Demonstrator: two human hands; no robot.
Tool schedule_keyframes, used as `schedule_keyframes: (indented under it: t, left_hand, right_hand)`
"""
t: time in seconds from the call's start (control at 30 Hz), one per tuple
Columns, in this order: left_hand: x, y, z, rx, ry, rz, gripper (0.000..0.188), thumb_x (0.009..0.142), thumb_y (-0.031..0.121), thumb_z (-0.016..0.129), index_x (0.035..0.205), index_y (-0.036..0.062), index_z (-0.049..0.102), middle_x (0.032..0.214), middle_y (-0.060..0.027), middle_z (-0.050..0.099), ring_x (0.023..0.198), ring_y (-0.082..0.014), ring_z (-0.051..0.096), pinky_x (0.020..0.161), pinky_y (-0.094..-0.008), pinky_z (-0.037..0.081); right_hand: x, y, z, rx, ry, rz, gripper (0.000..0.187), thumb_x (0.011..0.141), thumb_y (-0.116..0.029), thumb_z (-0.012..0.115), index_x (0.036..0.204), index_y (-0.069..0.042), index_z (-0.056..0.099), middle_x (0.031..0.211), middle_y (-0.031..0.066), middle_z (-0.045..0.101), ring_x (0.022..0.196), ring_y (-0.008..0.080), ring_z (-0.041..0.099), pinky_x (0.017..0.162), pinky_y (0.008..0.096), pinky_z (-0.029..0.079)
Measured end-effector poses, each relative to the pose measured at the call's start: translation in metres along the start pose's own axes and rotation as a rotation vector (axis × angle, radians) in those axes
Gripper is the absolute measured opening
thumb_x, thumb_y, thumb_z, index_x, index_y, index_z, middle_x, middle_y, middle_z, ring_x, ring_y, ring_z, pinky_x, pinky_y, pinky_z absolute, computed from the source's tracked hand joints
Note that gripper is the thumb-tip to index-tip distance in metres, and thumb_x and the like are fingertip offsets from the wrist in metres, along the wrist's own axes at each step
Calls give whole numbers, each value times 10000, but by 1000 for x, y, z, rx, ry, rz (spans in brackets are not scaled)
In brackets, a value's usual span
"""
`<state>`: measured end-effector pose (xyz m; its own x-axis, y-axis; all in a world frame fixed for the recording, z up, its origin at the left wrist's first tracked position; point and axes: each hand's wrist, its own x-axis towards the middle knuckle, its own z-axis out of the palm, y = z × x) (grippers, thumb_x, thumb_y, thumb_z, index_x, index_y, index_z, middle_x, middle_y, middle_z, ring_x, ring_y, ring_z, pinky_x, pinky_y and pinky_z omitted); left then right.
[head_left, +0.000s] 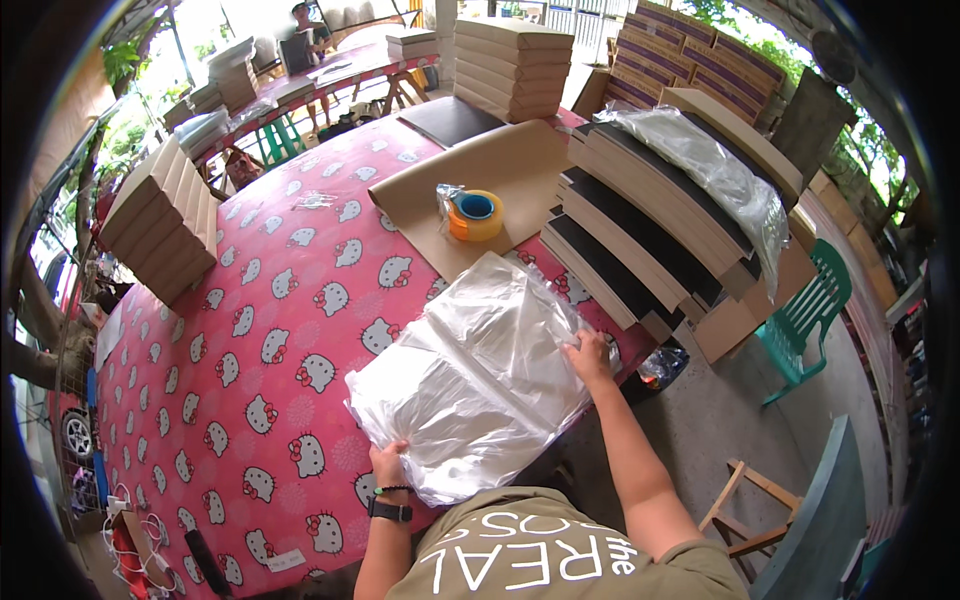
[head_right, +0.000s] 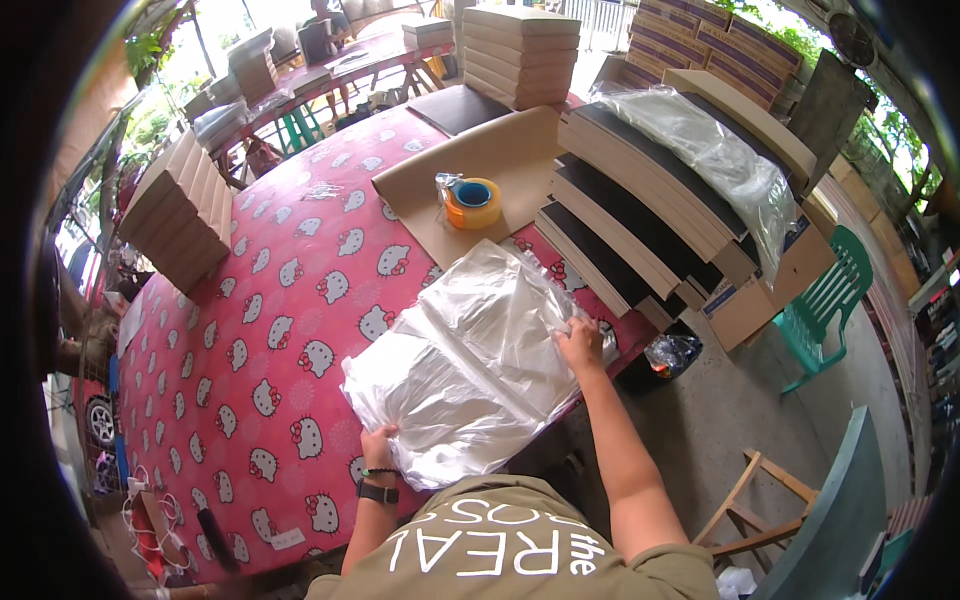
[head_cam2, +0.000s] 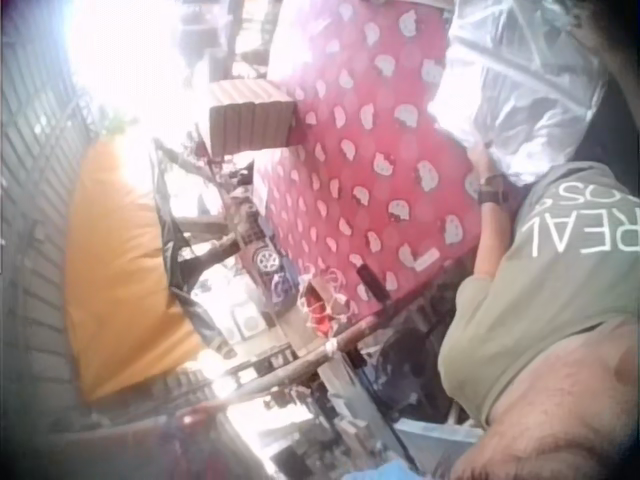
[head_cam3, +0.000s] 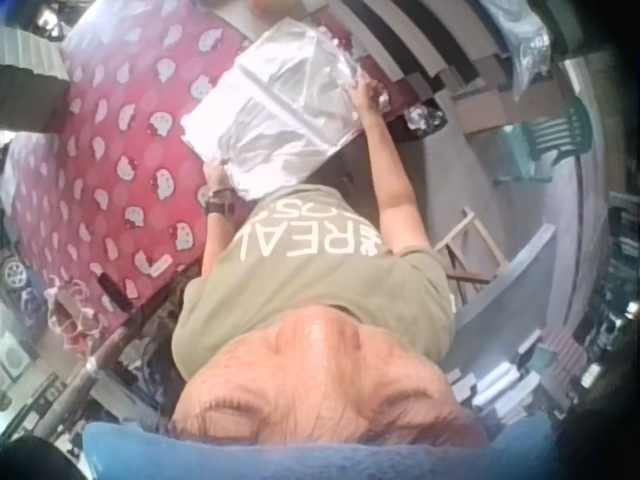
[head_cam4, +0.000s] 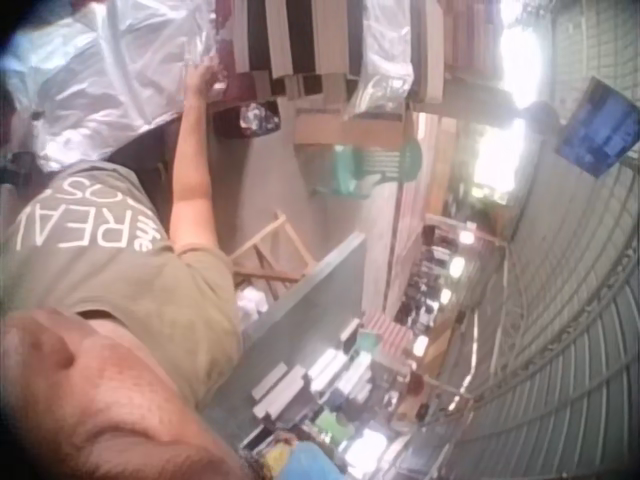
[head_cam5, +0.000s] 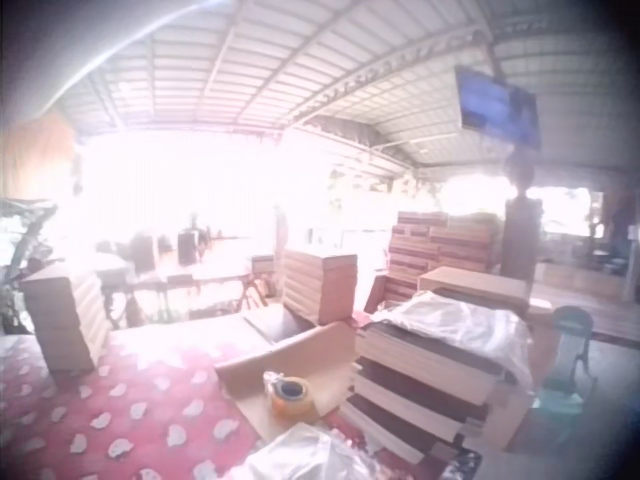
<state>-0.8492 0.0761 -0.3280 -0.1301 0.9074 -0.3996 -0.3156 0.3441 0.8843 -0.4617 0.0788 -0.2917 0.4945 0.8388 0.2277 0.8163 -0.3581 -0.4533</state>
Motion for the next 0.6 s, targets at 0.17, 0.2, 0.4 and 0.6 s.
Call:
schedule_keyframes:
  t: [0.17, 0.2, 0.4, 0.6]
  left_hand:
    - [2, 17, 6, 175, 5, 183, 674, 615, -29, 566, 1218, -88, 272, 1172, -199, 431, 1076, -276, 436, 935, -316, 314]
    - [1, 18, 6, 318, 51, 217, 713, 622, -21, 573, 1246, -81, 233, 1208, -210, 396, 1111, -283, 403, 958, -320, 286]
    - [-11, 17, 14, 368, 73, 386, 821, 636, -26, 584, 1323, -22, 136, 1329, -226, 251, 1230, -299, 266, 1023, -326, 184]
    - [-22, 24, 21, 446, -16, 668, 729, 661, -75, 523, 1321, 62, 245, 1314, -149, 309, 1188, -231, 328, 998, -295, 224]
  right_hand:
    - [-14, -57, -8, 399, -9, 10, 389, 672, -187, 688, 991, -18, 542, 955, 214, 569, 898, 363, 539, 789, 395, 431]
    - [-20, -65, -6, 406, 86, -92, 407, 666, -186, 691, 1014, -41, 537, 995, 205, 554, 932, 350, 527, 807, 386, 424]
    - [-36, -49, 12, 74, 67, -357, 337, 660, -149, 673, 966, -58, 563, 1002, 159, 556, 962, 278, 523, 814, 340, 426]
    - [-24, -39, 3, 1085, 67, 397, 141, 756, -91, 604, 875, -20, 584, 860, 83, 606, 760, 139, 563, 722, 234, 427]
